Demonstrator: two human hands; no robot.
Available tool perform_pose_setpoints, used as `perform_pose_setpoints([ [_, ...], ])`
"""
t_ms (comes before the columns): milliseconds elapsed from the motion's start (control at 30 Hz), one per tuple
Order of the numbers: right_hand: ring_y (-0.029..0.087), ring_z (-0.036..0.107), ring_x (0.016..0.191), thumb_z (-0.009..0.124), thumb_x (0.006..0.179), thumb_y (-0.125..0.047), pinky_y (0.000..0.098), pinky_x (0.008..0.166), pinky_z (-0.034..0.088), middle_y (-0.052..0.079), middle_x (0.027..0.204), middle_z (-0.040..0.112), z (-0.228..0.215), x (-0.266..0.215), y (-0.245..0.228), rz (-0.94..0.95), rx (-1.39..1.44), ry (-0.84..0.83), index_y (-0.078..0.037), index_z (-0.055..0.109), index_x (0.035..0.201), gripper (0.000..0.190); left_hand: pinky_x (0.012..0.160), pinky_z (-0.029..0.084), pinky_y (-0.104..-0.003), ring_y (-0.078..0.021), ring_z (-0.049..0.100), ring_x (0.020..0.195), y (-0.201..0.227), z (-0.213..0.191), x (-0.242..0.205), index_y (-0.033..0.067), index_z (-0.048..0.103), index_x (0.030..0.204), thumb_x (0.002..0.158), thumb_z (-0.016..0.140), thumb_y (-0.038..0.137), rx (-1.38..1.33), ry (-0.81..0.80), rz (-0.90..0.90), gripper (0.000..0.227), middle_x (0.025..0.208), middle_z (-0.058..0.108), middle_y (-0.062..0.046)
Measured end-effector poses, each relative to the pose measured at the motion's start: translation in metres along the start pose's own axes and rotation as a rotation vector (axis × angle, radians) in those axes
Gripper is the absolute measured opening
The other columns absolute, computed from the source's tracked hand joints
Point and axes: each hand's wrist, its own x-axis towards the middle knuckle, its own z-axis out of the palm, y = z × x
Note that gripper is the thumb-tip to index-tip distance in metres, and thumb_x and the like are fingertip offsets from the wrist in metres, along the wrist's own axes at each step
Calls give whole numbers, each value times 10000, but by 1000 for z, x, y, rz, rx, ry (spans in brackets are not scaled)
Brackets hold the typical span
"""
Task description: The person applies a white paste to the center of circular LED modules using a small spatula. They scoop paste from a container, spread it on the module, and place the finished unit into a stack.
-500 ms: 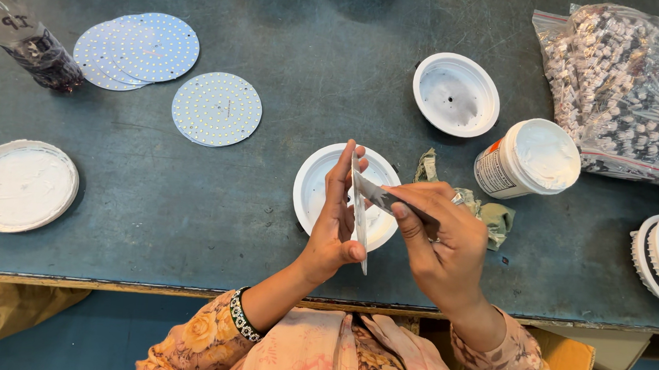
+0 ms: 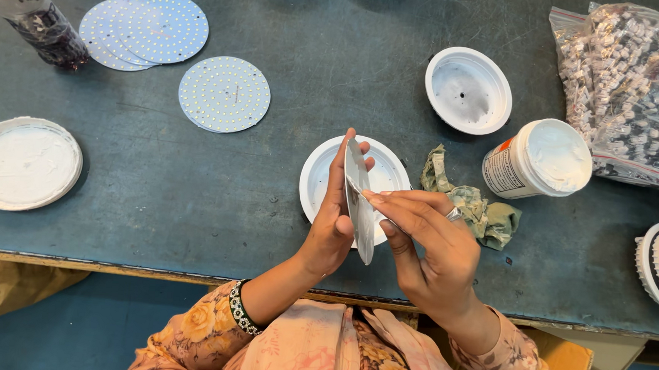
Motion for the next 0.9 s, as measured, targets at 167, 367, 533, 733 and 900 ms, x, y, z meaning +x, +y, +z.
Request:
perform_pose_setpoints([
  [167,273,725,1068,725,907,29,331,839,572,99,1131,760,0,-1,-1,-34,-24,-17,-19,706,1166,264,1295,233,-529,-292,201,1573,3,2,0,232,49,1664,566,682,942,-73,15,-34,1453,1682,186,-63],
  [367,272,722,1077,726,904,34,332,863,585,105,1141,758,2,0,-2,-62,-2,-25,-16,698,1176,278,1273,243,-550,-268,185,1567,5,1,0,301,67,1642,554,704,912,-174,32,-97,1402,1652,206,-5],
  [533,269,723,1072,732,901,32,340,881,587,99,1133,758,3,1,-3,-73,-3,-33,-16,699,1173,278,1267,252,-530,-264,197,1549,5,0,-1,321,64,1643,573,687,908,-226,46,-125,1370,1643,213,4],
  [733,278,720,1073,721,906,41,352,882,580,104,1132,757,2,-2,-2,-71,-21,-40,-11,696,1169,270,1268,257,-523,-252,214,1547,4,-1,-2,314,65,1642,624,661,900,-235,52,-108,1317,1643,216,-13],
  [900,279,727,1063,721,909,32,337,848,577,106,1127,760,2,-6,-3,-44,-22,-44,-10,699,1160,255,1241,284,-553,-270,213,1531,4,-1,0,306,67,1634,635,667,889,-247,72,-117,1304,1622,223,-22],
])
